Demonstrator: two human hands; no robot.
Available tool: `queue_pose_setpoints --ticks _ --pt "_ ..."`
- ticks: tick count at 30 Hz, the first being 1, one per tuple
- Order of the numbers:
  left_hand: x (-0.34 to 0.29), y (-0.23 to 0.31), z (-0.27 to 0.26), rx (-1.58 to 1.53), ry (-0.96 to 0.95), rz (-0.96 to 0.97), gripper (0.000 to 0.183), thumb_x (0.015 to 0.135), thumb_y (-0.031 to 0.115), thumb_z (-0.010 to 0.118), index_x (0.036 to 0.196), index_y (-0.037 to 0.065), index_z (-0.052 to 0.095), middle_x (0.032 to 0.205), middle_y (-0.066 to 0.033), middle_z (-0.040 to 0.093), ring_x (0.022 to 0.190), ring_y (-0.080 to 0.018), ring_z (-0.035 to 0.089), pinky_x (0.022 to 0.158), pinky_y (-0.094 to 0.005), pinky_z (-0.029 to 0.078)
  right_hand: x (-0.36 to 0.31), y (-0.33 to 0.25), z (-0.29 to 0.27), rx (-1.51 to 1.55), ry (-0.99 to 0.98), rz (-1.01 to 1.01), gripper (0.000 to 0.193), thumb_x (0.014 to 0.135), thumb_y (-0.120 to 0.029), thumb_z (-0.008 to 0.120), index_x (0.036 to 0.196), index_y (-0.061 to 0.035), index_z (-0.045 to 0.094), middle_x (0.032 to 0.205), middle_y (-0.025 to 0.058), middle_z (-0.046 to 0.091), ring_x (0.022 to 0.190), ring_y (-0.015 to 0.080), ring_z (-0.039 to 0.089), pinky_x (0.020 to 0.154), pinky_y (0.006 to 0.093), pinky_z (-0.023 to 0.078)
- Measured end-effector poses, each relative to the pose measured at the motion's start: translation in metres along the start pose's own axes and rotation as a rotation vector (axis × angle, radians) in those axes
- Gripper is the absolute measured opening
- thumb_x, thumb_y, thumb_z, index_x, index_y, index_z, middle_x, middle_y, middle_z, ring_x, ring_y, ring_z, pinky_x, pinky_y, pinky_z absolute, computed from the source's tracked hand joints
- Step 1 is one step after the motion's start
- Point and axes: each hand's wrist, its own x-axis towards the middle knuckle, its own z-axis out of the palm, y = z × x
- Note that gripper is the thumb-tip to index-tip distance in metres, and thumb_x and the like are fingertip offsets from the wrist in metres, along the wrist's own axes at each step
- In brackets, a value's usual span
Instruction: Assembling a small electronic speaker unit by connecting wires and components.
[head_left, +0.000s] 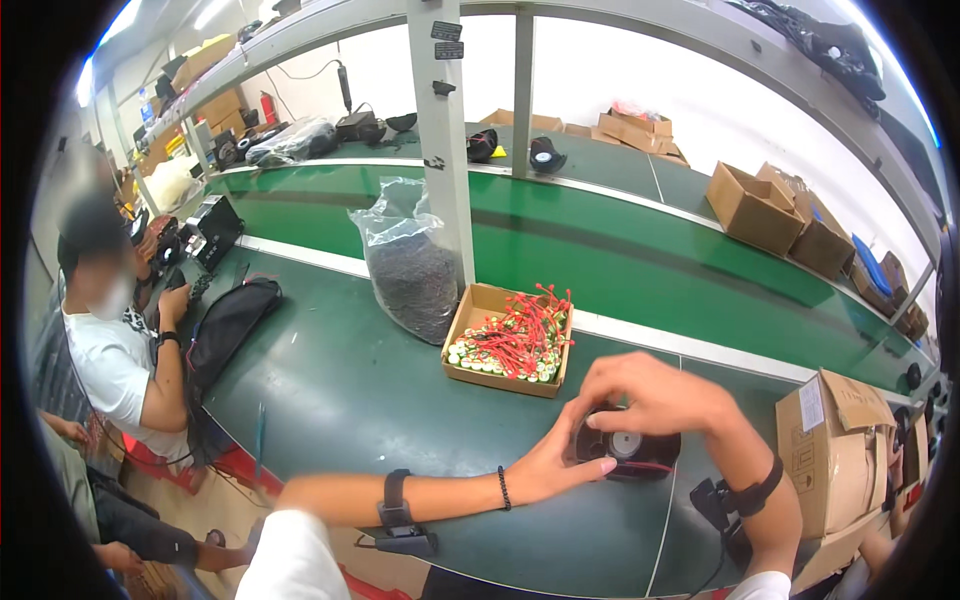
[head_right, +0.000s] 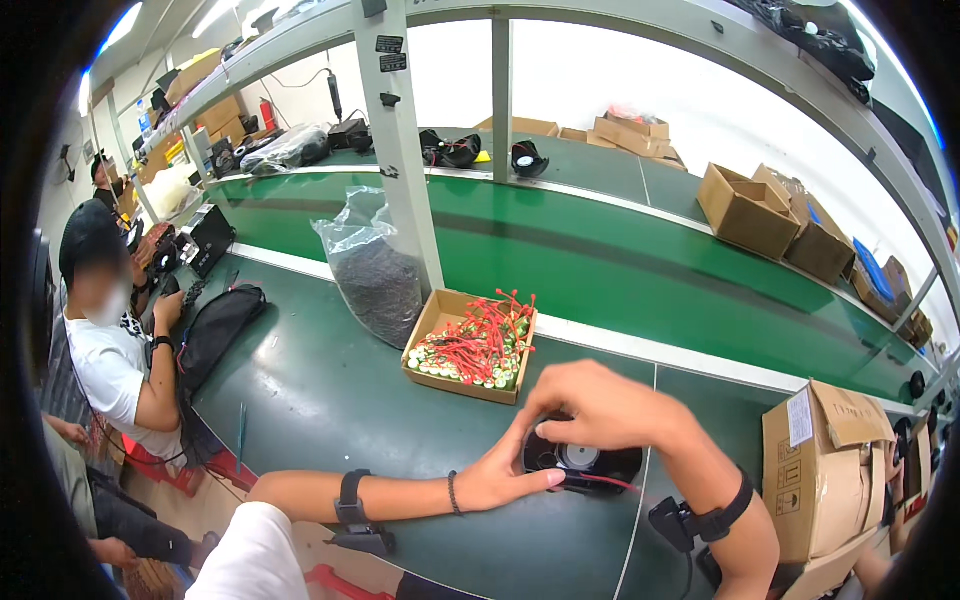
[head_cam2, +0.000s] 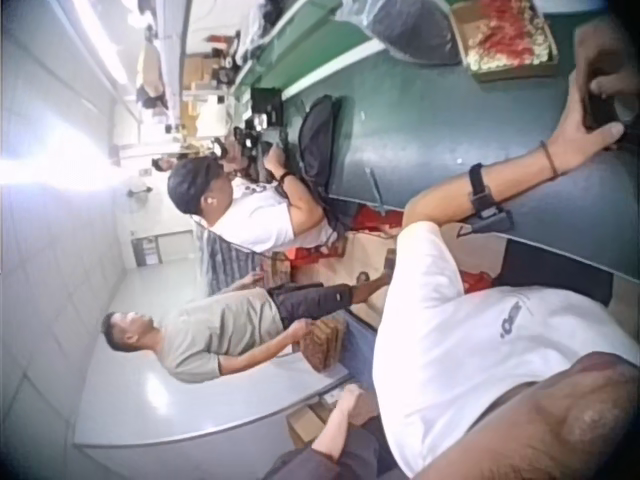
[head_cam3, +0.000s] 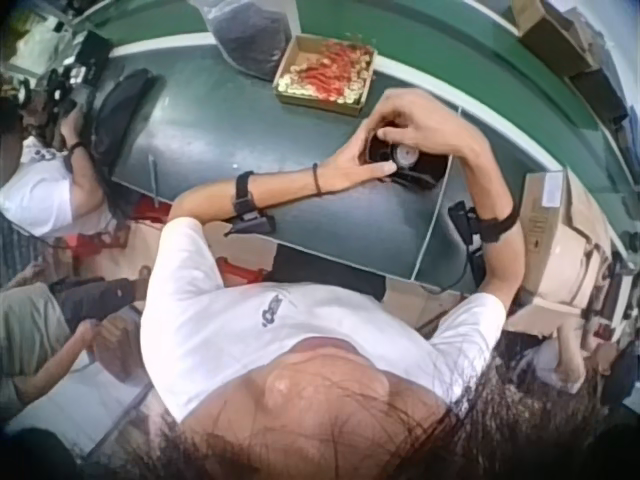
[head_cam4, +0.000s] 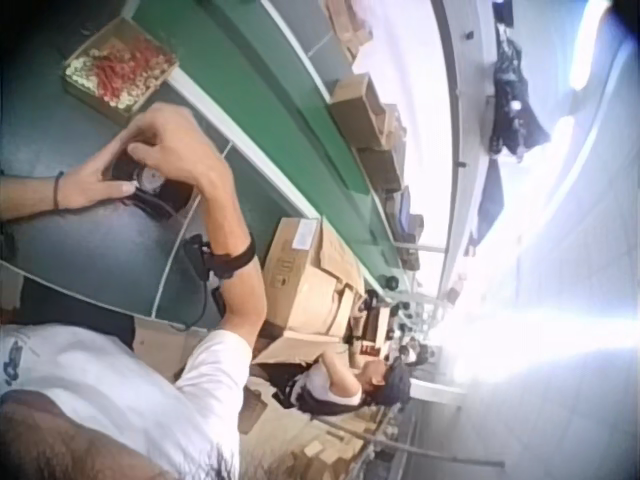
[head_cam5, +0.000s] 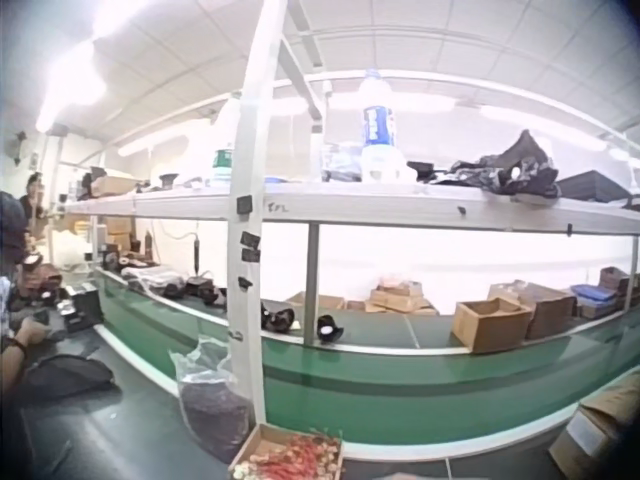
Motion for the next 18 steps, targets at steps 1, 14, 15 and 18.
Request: queue_pose_setpoints --ticks 1,14,15,18 --pt "0.0 0.017 0.005 -0.29 0.059 -0.155 0.092 0.093 0.014 0.072 0.16 0.013 0.008 0.152 -0.0139 0.03 0.133 -0.0223 0.044 0.094 -0.0351 0.054 0.002 -0.002 -0.007 0.186 0.058 0.045 0.026 0.087 -0.014 0.07 0.11 -0.0026 0.072 0.106 0.0134 0.071 0.093 0.0252 0.071 0.085 0.0378 0.056" --pt "0.002 0.02 0.001 -0.229 -0.063 -0.067 0.083 0.097 0.014 0.067 0.16 0.012 0.014 0.148 -0.0131 0.039 0.137 -0.0197 0.041 0.105 -0.0341 0.047 0.149 0.008 -0.035 0.048 0.318 0.03 0.018 0.085 -0.012 0.07 0.096 0.001 0.076 0.084 0.0189 0.074 0.077 0.0298 0.072 0.074 0.0376 0.056" --pt "0.001 0.024 -0.003 -0.199 -0.071 -0.094 0.082 0.098 0.014 0.065 0.16 0.009 0.012 0.15 -0.0141 0.038 0.141 -0.0202 0.037 0.114 -0.0362 0.038 0.163 0.0 -0.031 -0.011 0.25 -0.052 0.019 0.085 -0.013 0.069 0.097 0.0001 0.076 0.086 0.0195 0.074 0.077 0.032 0.071 0.075 0.0383 0.056" --pt "-0.006 0.014 -0.004 -0.266 -0.008 -0.019 0.082 0.098 0.018 0.066 0.158 0.003 0.013 0.152 -0.016 0.035 0.145 -0.0218 0.032 0.119 -0.038 0.03 0.22 -0.002 -0.003 -0.381 0.021 -0.035 0.029 0.084 -0.025 0.07 0.102 -0.0019 0.076 0.088 0.0228 0.073 0.079 0.0394 0.07 0.078 0.0424 0.057"
